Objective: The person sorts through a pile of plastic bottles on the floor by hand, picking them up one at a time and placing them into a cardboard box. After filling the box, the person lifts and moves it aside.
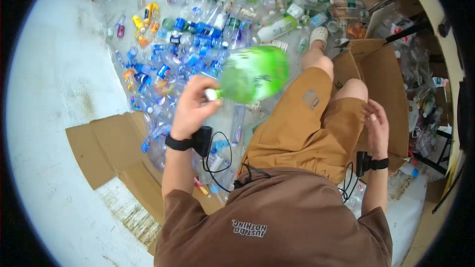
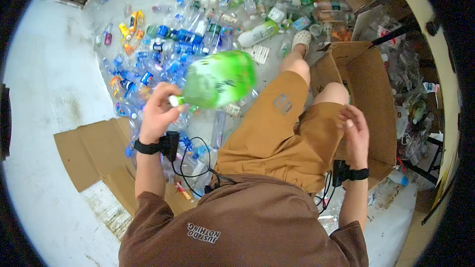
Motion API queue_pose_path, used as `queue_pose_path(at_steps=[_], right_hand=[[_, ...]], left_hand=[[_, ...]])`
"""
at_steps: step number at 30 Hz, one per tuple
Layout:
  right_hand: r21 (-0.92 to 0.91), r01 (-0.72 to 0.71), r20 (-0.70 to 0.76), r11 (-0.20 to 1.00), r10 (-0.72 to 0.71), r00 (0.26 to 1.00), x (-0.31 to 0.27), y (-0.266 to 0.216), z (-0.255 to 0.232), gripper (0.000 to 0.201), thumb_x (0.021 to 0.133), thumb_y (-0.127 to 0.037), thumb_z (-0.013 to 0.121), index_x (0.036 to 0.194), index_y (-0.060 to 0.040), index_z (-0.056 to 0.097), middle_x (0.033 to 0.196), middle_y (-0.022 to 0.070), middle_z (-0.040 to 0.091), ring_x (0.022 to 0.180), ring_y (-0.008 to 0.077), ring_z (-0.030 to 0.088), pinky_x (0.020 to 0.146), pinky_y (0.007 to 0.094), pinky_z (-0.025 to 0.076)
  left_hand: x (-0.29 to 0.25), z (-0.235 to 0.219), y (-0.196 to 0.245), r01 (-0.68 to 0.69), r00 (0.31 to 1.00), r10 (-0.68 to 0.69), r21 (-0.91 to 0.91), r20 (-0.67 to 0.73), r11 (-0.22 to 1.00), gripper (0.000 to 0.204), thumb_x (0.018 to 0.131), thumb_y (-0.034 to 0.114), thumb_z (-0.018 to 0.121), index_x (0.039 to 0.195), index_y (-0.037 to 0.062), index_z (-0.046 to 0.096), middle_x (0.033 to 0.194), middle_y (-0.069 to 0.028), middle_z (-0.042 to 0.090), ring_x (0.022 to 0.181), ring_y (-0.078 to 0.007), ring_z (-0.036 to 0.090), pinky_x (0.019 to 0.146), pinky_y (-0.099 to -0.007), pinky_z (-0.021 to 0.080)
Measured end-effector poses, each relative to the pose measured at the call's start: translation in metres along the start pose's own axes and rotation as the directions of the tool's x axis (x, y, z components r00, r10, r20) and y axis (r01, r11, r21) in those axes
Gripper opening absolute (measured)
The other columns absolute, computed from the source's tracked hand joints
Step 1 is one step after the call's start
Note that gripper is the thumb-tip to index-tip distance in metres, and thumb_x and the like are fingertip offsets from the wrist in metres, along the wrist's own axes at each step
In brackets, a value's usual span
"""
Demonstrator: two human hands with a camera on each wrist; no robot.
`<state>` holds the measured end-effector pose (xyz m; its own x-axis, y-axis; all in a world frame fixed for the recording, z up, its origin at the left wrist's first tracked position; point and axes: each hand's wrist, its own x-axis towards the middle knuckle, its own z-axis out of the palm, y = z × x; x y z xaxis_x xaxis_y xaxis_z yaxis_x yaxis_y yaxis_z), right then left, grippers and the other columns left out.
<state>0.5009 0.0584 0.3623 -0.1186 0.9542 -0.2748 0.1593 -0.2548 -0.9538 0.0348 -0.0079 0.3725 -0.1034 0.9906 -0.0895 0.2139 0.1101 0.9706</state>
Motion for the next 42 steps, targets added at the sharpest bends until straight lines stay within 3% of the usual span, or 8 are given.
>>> queue_pose_path(at_steps=[4,11,13,16,22,33,38,42], right_hand=[[0.163,0.016,0.137,0.987,-0.038,0.99,-0.007,-0.032,0.034,0.1,0.067,-0.061,0.066,0.139,-0.0072,0.023,0.133,0.0154,0.038,0.119,0.0264,0.041,0.095,0.0381,0.038],[0.279,0.086,0.053,0.956,-0.105,0.993,-0.039,0.0,-0.017,0.088,0.07,-0.041,0.071,0.136,-0.0043,0.026,0.132,0.0113,0.038,0.122,0.0239,0.04,0.101,0.0379,0.033],[0.434,0.04,-0.127,0.9,0.017,0.992,-0.045,0.018,-0.038,0.081,0.075,-0.039,0.067,0.137,-0.0069,0.026,0.133,0.0101,0.038,0.122,0.0246,0.04,0.099,0.0401,0.037],[0.596,0.002,-0.232,0.803,0.17,0.958,-0.051,0.058,-0.096,0.06,0.085,-0.038,0.056,0.133,-0.0106,0.032,0.135,0.0093,0.036,0.121,0.0258,0.04,0.098,0.0426,0.038],[0.821,-0.039,-0.412,0.57,0.639,0.65,-0.044,0.154,-0.178,0.058,0.081,-0.04,0.063,0.125,-0.0099,0.041,0.123,0.0125,0.043,0.114,0.0301,0.042,0.096,0.0443,0.04],[0.581,-0.389,-0.584,0.715,0.699,0.413,-0.034,0.272,-0.246,0.039,0.086,-0.039,0.055,0.109,-0.0071,0.055,0.093,0.008,0.062,0.085,0.0257,0.06,0.073,0.0419,0.049],[0.188,-0.54,-0.686,0.821,0.503,0.526,-0.03,0.219,-0.204,0.039,0.089,-0.031,0.051,0.115,-0.0029,0.05,0.102,0.0124,0.061,0.089,0.0212,0.061,0.068,0.0319,0.049],[0.09,-0.315,-0.491,0.945,0.318,0.811,-0.021,0.229,-0.211,0.032,0.093,-0.02,0.045,0.119,-0.0023,0.048,0.107,0.0148,0.06,0.095,0.0225,0.06,0.08,0.0302,0.049]], left_hand=[[0.053,0.076,0.062,-0.407,0.836,0.383,-0.024,0.391,0.913,0.025,0.07,0.014,0.067,0.092,0.0042,0.059,0.091,-0.0052,0.051,0.086,-0.0188,0.048,0.076,-0.0289,0.038],[0.072,0.159,0.076,-0.32,0.79,0.409,-0.262,0.456,0.91,0.039,0.074,0.016,0.066,0.111,0.0079,0.056,0.098,-0.0057,0.048,0.087,-0.015,0.051,0.074,-0.0268,0.044],[0.07,0.166,0.074,-0.07,0.891,0.205,-0.325,0.405,0.943,0.05,0.077,0.015,0.064,0.124,0.0084,0.046,0.103,-0.007,0.047,0.086,-0.0151,0.054,0.075,-0.0279,0.046],[0.077,0.155,0.041,-0.093,0.937,0.159,-0.216,0.311,0.972,0.052,0.08,0.011,0.06,0.128,0.009,0.041,0.114,-0.0069,0.045,0.088,-0.0142,0.054,0.077,-0.0278,0.046],[0.069,0.098,-0.026,0.144,0.989,-0.14,-0.089,0.053,0.986,0.04,0.084,0.01,0.054,0.123,0.0044,0.046,0.107,-0.0072,0.053,0.088,-0.0136,0.054,0.075,-0.0263,0.045],[0.024,0.046,-0.119,0.47,0.873,-0.472,-0.045,-0.126,0.882,0.038,0.083,0.017,0.055,0.118,0.0039,0.05,0.088,-0.0043,0.055,0.075,-0.012,0.055,0.059,-0.0247,0.043],[-0.017,0.02,-0.208,0.566,0.82,-0.558,0.036,-0.129,0.824,0.037,0.08,0.017,0.054,0.114,0.0017,0.051,0.084,-0.0079,0.059,0.069,-0.0142,0.057,0.059,-0.0264,0.045],[-0.075,0.01,-0.262,0.773,0.619,-0.747,0.02,-0.243,0.634,0.037,0.078,0.017,0.055,0.112,0.0033,0.054,0.086,-0.0124,0.062,0.073,-0.0188,0.06,0.061,-0.0303,0.048]])
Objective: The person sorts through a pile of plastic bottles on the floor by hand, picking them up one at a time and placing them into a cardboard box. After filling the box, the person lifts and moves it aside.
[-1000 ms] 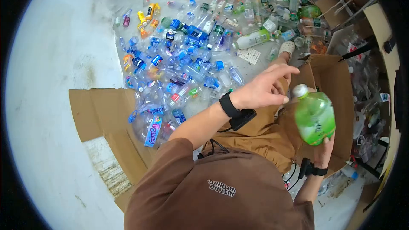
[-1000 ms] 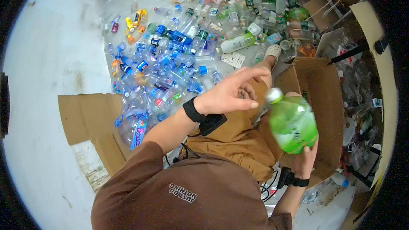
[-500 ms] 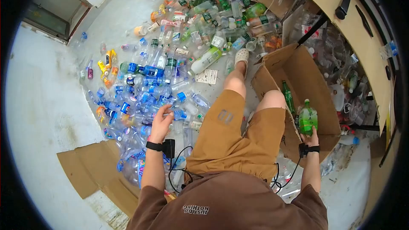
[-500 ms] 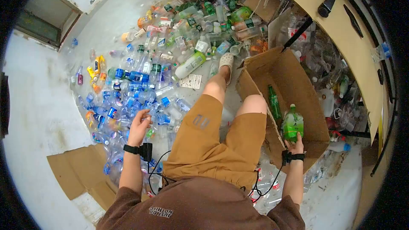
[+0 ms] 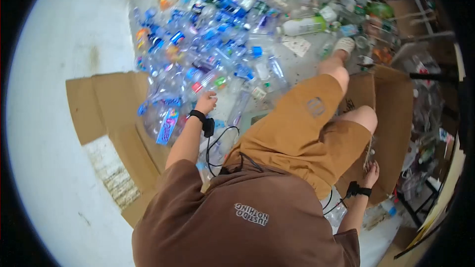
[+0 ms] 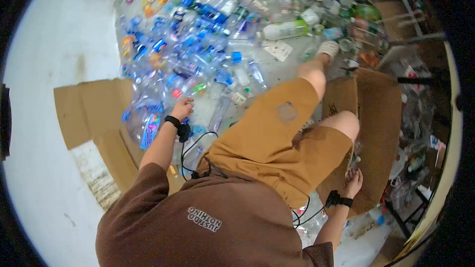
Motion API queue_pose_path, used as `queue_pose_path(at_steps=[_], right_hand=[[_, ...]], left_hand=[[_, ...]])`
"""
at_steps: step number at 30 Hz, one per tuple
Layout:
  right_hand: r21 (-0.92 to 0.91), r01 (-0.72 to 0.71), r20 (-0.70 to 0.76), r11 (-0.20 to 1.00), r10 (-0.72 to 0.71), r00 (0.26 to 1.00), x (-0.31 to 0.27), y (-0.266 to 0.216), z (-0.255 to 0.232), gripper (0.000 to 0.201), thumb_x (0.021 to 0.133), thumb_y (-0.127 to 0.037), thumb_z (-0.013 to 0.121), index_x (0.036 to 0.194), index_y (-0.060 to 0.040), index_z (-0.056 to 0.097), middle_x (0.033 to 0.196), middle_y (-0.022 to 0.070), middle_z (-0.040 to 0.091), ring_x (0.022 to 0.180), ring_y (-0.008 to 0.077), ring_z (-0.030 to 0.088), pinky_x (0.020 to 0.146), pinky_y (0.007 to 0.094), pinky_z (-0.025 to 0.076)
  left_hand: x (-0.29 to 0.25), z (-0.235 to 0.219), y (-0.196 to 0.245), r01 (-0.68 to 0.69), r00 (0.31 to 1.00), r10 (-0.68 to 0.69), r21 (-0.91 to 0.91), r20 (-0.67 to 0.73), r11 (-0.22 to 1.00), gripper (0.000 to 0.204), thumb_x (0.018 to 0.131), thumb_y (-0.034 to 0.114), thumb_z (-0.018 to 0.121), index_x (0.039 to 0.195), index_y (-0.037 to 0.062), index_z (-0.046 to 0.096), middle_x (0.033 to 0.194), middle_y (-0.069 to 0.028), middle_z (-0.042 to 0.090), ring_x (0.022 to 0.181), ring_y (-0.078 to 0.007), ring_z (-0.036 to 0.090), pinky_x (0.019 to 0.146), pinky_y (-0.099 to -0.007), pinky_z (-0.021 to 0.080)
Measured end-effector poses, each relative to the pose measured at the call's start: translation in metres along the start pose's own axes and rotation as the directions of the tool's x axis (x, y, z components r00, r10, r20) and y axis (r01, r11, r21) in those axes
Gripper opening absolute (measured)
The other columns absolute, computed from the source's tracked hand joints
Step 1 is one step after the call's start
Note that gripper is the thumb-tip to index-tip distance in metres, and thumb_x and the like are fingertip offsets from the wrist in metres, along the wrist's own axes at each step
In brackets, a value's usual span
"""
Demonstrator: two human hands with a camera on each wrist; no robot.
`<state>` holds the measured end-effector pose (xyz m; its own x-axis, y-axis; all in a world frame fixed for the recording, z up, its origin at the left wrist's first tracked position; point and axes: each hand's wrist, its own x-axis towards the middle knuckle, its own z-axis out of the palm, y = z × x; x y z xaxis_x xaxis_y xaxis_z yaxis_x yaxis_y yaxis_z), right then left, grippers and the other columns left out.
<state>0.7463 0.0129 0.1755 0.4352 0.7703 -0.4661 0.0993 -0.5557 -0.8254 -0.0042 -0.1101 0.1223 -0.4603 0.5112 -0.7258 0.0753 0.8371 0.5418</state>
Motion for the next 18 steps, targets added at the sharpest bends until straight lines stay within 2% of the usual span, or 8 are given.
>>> queue_pose_path(at_steps=[4,6,8,10,11,13,15,18], right_hand=[[-0.101,0.094,0.067,0.99,-0.087,0.994,-0.006,-0.017,0.02,0.03,0.092,-0.018,0.047,0.118,-0.0026,0.049,0.102,0.0082,0.061,0.084,0.014,0.058,0.071,0.0236,0.047],[-0.207,0.121,0.106,0.971,-0.101,0.989,-0.005,-0.019,0.027,0.03,0.091,-0.017,0.048,0.118,-0.0025,0.049,0.1,0.0052,0.061,0.079,0.0106,0.056,0.069,0.0215,0.045],[-0.342,0.284,0.157,0.895,-0.244,0.957,0.003,-0.013,0.027,0.027,0.091,-0.016,0.049,0.114,-0.0024,0.051,0.092,0.0001,0.06,0.07,0.0062,0.05,0.061,0.0196,0.04],[-0.344,0.244,0.167,0.907,-0.197,0.966,-0.001,-0.015,0.031,0.025,0.09,-0.016,0.05,0.11,-0.0011,0.053,0.087,-0.0011,0.057,0.07,0.0059,0.05,0.06,0.02,0.041],[-0.363,0.228,0.179,0.904,-0.172,0.969,0.001,-0.013,0.028,0.025,0.09,-0.016,0.05,0.109,-0.0008,0.053,0.086,-0.001,0.057,0.07,0.0061,0.05,0.06,0.0201,0.041],[-0.409,0.225,0.166,0.885,-0.17,0.971,-0.007,-0.023,0.04,0.025,0.088,-0.013,0.049,0.11,-0.0001,0.051,0.086,-0.0001,0.056,0.072,0.007,0.05,0.059,0.0206,0.041],[-0.432,0.228,0.175,0.873,-0.168,0.97,-0.009,-0.026,0.044,0.025,0.088,-0.013,0.049,0.11,0.0,0.051,0.087,0.0003,0.056,0.072,0.0072,0.05,0.06,0.0209,0.042],[-0.412,0.219,0.212,0.884,-0.141,0.967,0.003,-0.019,0.031,0.025,0.088,-0.012,0.049,0.11,0.0,0.05,0.092,0.0013,0.056,0.077,0.0085,0.052,0.067,0.0221,0.044]], left_hand=[[0.033,0.01,-0.151,0.165,0.986,-0.165,0.081,-0.001,0.983,0.041,0.074,0.019,0.059,0.112,0.0037,0.056,0.09,-0.0155,0.063,0.081,-0.0235,0.063,0.066,-0.0332,0.05],[0.011,0.017,-0.146,0.267,0.964,-0.265,-0.068,0.026,0.961,0.042,0.075,0.015,0.057,0.115,0.0021,0.051,0.082,-0.0127,0.059,0.068,-0.0206,0.058,0.056,-0.0318,0.046],[0.004,0.029,-0.15,0.363,0.932,-0.358,-0.215,0.064,0.907,0.044,0.077,0.011,0.056,0.118,0.0004,0.046,0.075,-0.01,0.054,0.055,-0.0176,0.053,0.045,-0.0304,0.042],[0.02,0.042,-0.174,0.223,0.953,-0.234,-0.08,-0.192,0.972,0.051,0.076,0.011,0.058,0.122,-0.0017,0.04,0.076,-0.0099,0.054,0.055,-0.0183,0.053,0.046,-0.0318,0.043],[0.033,0.045,-0.185,0.233,0.949,-0.247,-0.09,-0.196,0.968,0.051,0.076,0.011,0.058,0.122,-0.0017,0.04,0.076,-0.0099,0.054,0.055,-0.0183,0.053,0.046,-0.0318,0.043],[0.047,0.039,-0.171,0.079,0.821,-0.126,-0.108,-0.556,0.991,0.059,0.072,0.01,0.06,0.125,0.0008,0.036,0.092,-0.0156,0.052,0.073,-0.025,0.053,0.061,-0.0351,0.044],[0.04,0.023,-0.121,0.068,0.575,0.027,0.081,-0.818,0.994,0.068,0.066,0.008,0.063,0.128,0.0045,0.035,0.114,-0.0234,0.046,0.102,-0.0349,0.049,0.086,-0.0409,0.042],[0.018,-0.017,-0.048,0.163,0.64,0.078,0.233,-0.765,0.959,0.067,0.067,0.006,0.061,0.129,0.0095,0.036,0.123,-0.0229,0.04,0.113,-0.0388,0.039,0.096,-0.0455,0.031]])
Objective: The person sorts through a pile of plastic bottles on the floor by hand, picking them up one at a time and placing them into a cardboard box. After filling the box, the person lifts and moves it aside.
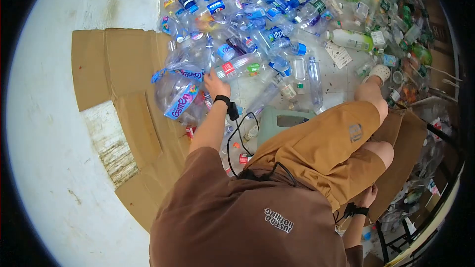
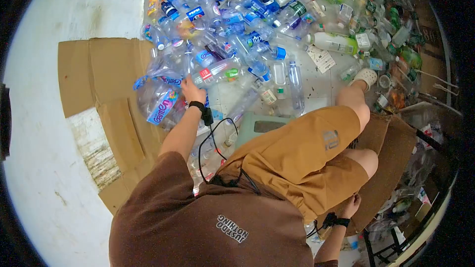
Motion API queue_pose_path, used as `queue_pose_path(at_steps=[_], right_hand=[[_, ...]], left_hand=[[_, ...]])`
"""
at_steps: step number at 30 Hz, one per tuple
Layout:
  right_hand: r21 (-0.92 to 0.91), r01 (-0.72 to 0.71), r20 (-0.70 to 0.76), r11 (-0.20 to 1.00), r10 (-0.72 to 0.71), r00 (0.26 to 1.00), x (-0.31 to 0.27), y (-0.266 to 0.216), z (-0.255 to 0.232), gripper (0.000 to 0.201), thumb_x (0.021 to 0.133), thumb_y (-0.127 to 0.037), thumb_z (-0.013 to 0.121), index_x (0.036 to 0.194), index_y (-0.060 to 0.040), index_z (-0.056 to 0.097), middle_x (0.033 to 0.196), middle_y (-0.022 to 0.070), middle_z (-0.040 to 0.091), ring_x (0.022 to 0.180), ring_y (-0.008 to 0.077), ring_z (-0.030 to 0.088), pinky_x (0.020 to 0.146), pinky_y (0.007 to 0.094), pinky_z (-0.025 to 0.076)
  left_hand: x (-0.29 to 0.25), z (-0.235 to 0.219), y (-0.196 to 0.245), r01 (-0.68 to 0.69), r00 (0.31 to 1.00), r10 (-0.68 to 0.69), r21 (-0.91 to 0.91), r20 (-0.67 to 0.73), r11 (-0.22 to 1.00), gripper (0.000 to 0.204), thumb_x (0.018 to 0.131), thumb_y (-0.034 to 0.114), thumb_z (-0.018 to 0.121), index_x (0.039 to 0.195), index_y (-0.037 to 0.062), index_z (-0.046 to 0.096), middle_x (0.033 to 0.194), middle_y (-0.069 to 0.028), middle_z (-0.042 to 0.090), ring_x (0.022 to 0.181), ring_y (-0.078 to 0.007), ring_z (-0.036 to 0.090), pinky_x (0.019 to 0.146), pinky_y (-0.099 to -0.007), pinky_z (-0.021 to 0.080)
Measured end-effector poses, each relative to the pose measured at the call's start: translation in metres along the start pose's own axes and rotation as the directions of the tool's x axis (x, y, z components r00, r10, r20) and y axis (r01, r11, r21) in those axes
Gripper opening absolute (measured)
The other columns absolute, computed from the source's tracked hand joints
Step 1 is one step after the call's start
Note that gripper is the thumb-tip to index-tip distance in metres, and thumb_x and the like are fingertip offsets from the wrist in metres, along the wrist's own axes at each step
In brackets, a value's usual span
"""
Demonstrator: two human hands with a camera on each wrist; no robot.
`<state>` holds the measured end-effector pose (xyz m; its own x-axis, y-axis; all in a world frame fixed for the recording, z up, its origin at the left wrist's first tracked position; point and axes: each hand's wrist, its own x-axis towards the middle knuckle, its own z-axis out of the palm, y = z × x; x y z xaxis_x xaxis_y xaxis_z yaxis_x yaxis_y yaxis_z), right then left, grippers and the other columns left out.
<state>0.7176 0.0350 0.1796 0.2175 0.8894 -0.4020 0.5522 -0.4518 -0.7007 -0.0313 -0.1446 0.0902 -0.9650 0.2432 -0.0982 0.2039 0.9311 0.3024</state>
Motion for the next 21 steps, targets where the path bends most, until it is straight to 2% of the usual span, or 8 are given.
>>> queue_pose_path(at_steps=[1,3,6,8,11,18,20,21], right_hand=[[-0.023,0.012,0.036,1.0,-0.011,0.999,0.0,0.0,-0.001,0.027,0.088,-0.013,0.05,0.111,0.0003,0.049,0.095,0.0025,0.055,0.081,0.0103,0.052,0.072,0.0233,0.044],[-0.048,0.026,0.066,0.999,-0.023,0.998,0.001,-0.003,0.0,0.028,0.088,-0.014,0.051,0.112,0.0006,0.048,0.098,0.0037,0.055,0.085,0.012,0.053,0.076,0.0246,0.044],[-0.15,-0.012,-0.003,0.989,0.012,1.0,-0.005,-0.006,0.005,0.033,0.088,-0.017,0.054,0.114,0.0011,0.046,0.104,0.0063,0.055,0.093,0.0156,0.053,0.082,0.0271,0.043],[-0.061,-0.014,0.007,0.998,0.014,1.0,-0.008,-0.01,0.009,0.031,0.089,-0.021,0.055,0.107,0.003,0.048,0.096,0.0054,0.054,0.086,0.0149,0.05,0.08,0.0274,0.041],[-0.116,-0.02,0.005,0.993,0.021,1.0,-0.011,-0.015,0.011,0.03,0.088,-0.022,0.056,0.103,0.0019,0.048,0.091,0.0043,0.053,0.081,0.0147,0.049,0.076,0.0267,0.041],[-0.105,-0.016,-0.027,0.994,0.013,1.0,-0.013,-0.021,0.024,0.035,0.086,-0.027,0.059,0.102,0.0013,0.046,0.087,0.0034,0.049,0.077,0.0145,0.046,0.072,0.026,0.041],[-0.19,0.001,-0.049,0.982,-0.011,0.999,-0.009,-0.017,0.025,0.038,0.085,-0.027,0.06,0.103,0.0026,0.045,0.089,0.0045,0.049,0.079,0.0157,0.045,0.073,0.0271,0.04],[-0.187,0.002,-0.047,0.982,-0.011,0.999,-0.007,-0.016,0.024,0.038,0.085,-0.027,0.06,0.103,0.0026,0.045,0.089,0.0045,0.049,0.079,0.0157,0.045,0.073,0.0271,0.04]], left_hand=[[0.006,-0.005,0.005,0.004,1.0,-0.004,-0.003,0.0,1.0,0.067,0.067,0.006,0.061,0.129,0.0095,0.036,0.123,-0.0229,0.04,0.113,-0.0388,0.039,0.096,-0.0455,0.031],[0.017,-0.006,0.011,-0.151,0.985,0.116,0.33,0.125,0.932,0.063,0.07,0.002,0.058,0.127,0.0189,0.04,0.126,-0.0139,0.04,0.116,-0.0339,0.038,0.094,-0.0466,0.031],[0.032,0.01,-0.002,-0.243,0.966,0.174,0.436,0.192,0.867,0.059,0.073,0.005,0.057,0.128,0.0206,0.041,0.124,-0.0084,0.044,0.115,-0.0315,0.039,0.091,-0.0466,0.032],[0.038,0.017,-0.006,-0.267,0.958,0.182,0.452,0.222,0.851,0.053,0.076,0.007,0.055,0.127,0.0198,0.042,0.123,-0.0079,0.046,0.113,-0.0309,0.041,0.09,-0.0462,0.032],[0.04,0.019,-0.008,-0.232,0.939,0.083,0.434,0.335,0.87,0.053,0.074,0.009,0.056,0.124,0.0192,0.043,0.125,-0.0074,0.045,0.114,-0.0308,0.042,0.092,-0.0483,0.032],[0.012,0.013,-0.036,-0.118,0.936,0.093,0.053,0.339,0.992,0.066,0.057,0.015,0.077,0.117,0.0079,0.05,0.11,-0.015,0.055,0.102,-0.0319,0.054,0.088,-0.0378,0.043],[0.003,0.017,-0.048,0.135,0.883,0.081,-0.415,0.462,0.9,0.071,0.056,0.011,0.078,0.119,0.0007,0.047,0.113,-0.0168,0.055,0.105,-0.028,0.053,0.09,-0.036,0.041],[-0.002,0.021,-0.051,0.247,0.85,0.064,-0.503,0.523,0.828,0.072,0.061,0.007,0.075,0.123,-0.0043,0.041,0.116,-0.0156,0.054,0.105,-0.0238,0.053,0.092,-0.0337,0.04]])
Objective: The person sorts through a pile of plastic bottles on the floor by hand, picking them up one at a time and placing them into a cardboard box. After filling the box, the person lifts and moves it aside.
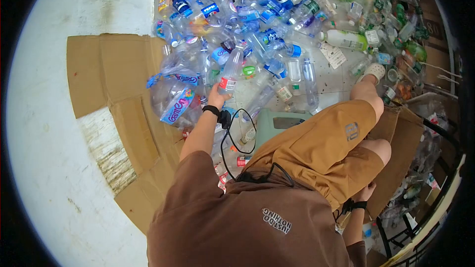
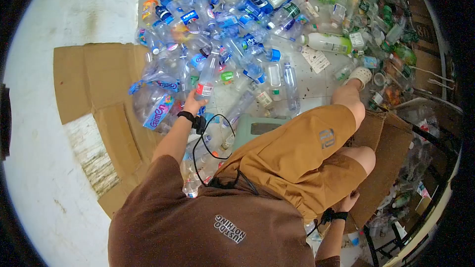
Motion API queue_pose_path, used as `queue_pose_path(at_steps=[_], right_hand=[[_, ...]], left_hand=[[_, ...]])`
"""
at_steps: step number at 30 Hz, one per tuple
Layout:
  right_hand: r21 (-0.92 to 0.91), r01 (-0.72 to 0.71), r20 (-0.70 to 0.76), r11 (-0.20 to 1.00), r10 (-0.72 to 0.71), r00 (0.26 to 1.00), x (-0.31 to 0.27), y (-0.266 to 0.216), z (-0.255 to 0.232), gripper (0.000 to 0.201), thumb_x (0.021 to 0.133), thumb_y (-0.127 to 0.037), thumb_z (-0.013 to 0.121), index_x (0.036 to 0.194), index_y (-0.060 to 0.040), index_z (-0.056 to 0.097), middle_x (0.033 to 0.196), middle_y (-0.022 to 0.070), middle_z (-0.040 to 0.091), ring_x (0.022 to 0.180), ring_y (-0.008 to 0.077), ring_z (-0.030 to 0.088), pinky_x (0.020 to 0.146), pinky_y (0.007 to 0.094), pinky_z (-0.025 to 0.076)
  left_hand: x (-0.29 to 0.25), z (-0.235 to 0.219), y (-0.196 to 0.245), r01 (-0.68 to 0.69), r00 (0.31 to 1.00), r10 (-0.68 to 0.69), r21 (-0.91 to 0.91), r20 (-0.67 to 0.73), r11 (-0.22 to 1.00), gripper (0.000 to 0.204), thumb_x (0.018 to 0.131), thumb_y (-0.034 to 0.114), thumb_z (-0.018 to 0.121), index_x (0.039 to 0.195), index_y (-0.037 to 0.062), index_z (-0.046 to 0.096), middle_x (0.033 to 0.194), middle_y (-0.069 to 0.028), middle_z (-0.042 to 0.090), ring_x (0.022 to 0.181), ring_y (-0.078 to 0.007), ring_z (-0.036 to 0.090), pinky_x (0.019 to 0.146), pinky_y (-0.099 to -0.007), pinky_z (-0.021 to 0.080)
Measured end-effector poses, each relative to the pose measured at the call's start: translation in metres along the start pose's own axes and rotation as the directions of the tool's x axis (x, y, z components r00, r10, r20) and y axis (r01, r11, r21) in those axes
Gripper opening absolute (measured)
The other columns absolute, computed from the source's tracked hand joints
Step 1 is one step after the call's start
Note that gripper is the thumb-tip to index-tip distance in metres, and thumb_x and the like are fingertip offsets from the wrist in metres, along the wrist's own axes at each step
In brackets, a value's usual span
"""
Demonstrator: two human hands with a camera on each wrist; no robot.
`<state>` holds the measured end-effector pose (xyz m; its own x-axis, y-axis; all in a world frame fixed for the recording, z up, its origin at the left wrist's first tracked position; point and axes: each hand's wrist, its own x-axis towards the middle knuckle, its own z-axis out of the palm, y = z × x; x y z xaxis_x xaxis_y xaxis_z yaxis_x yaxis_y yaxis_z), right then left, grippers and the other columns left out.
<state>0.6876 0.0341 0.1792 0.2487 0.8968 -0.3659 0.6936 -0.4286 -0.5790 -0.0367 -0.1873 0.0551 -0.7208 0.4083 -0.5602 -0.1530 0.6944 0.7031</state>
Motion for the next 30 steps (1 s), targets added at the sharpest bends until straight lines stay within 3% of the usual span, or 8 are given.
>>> queue_pose_path(at_steps=[9,11,14,15,18,22,28,30], right_hand=[[-0.073,0.04,-0.007,0.997,-0.04,0.999,-0.002,-0.002,-0.002,0.044,0.084,-0.022,0.06,0.114,0.0052,0.043,0.102,0.0094,0.052,0.092,0.0195,0.049,0.082,0.0286,0.04],[0.153,-0.006,-0.066,0.988,0.016,0.998,-0.012,-0.032,0.002,0.042,0.086,-0.021,0.059,0.115,0.0046,0.042,0.104,0.0107,0.053,0.095,0.0196,0.05,0.085,0.03,0.04],[0.412,0.095,-0.169,0.906,-0.026,0.985,-0.021,-0.092,0.005,0.047,0.086,-0.017,0.059,0.123,0.0029,0.039,0.118,0.013,0.049,0.105,0.02,0.047,0.09,0.0317,0.039],[0.174,0.235,-0.222,0.956,-0.194,0.956,-0.025,-0.125,0.002,0.042,0.085,-0.011,0.055,0.123,0.002,0.042,0.116,0.0131,0.05,0.102,0.0197,0.05,0.086,0.0296,0.042],[0.585,0.079,0.132,0.807,-0.19,0.973,-0.071,-0.25,0.001,0.05,0.084,-0.015,0.058,0.128,-0.0022,0.038,0.117,0.0132,0.05,0.098,0.0179,0.054,0.083,0.0293,0.045],[0.755,0.104,0.328,0.647,-0.51,0.795,-0.105,-0.283,0.006,0.069,0.077,-0.023,0.066,0.134,-0.0117,0.029,0.109,0.0091,0.052,0.089,0.0148,0.056,0.079,0.0281,0.046],[0.712,0.144,0.135,0.688,-0.334,0.933,-0.149,-0.25,-0.026,0.027,0.078,-0.01,0.064,0.103,-0.0041,0.059,0.094,-0.0006,0.056,0.08,0.0049,0.051,0.069,0.0205,0.044],[0.703,0.248,-0.116,0.667,-0.236,0.965,-0.161,-0.214,-0.036,0.025,0.078,-0.009,0.063,0.102,-0.0041,0.058,0.088,-0.0013,0.058,0.074,0.006,0.053,0.064,0.0202,0.045]], left_hand=[[-0.024,0.006,0.067,0.01,0.959,0.104,-0.398,0.265,0.917,0.07,0.066,0.0,0.068,0.128,-0.0013,0.037,0.122,-0.01,0.05,0.11,-0.0223,0.049,0.097,-0.0338,0.035],[-0.028,0.007,0.105,-0.058,0.928,0.2,-0.408,0.316,0.911,0.071,0.066,0.0,0.069,0.129,-0.0013,0.036,0.123,-0.0094,0.049,0.11,-0.0223,0.049,0.097,-0.0335,0.035],[-0.049,0.016,0.205,-0.44,0.767,0.424,-0.087,0.481,0.894,0.071,0.061,0.004,0.072,0.125,0.003,0.043,0.121,-0.0094,0.048,0.113,-0.023,0.046,0.099,-0.0332,0.033],[-0.071,0.022,0.251,-0.594,0.702,0.502,0.025,0.505,0.804,0.069,0.059,0.005,0.071,0.124,0.0043,0.045,0.12,-0.0112,0.047,0.115,-0.025,0.044,0.1,-0.0335,0.033],[-0.112,0.058,0.329,-0.869,0.414,0.679,0.04,0.607,0.493,0.067,0.058,0.004,0.07,0.12,0.0053,0.048,0.121,-0.0153,0.047,0.116,-0.0315,0.042,0.099,-0.0359,0.033],[-0.176,0.111,0.379,-0.966,0.203,0.665,0.038,0.718,0.254,0.059,0.061,0.003,0.069,0.118,0.0047,0.051,0.123,-0.0148,0.046,0.116,-0.0326,0.042,0.098,-0.0388,0.033],[-0.224,0.182,0.374,-0.986,-0.099,0.608,-0.158,0.788,0.044,0.061,0.068,0.0,0.063,0.126,0.0056,0.044,0.128,-0.0144,0.04,0.117,-0.0302,0.041,0.1,-0.0386,0.03],[-0.232,0.206,0.361,-0.945,-0.019,0.755,-0.257,0.655,0.2,0.071,0.072,0.001,0.062,0.135,0.0049,0.03,0.134,-0.0143,0.035,0.117,-0.0278,0.041,0.099,-0.0389,0.031]])
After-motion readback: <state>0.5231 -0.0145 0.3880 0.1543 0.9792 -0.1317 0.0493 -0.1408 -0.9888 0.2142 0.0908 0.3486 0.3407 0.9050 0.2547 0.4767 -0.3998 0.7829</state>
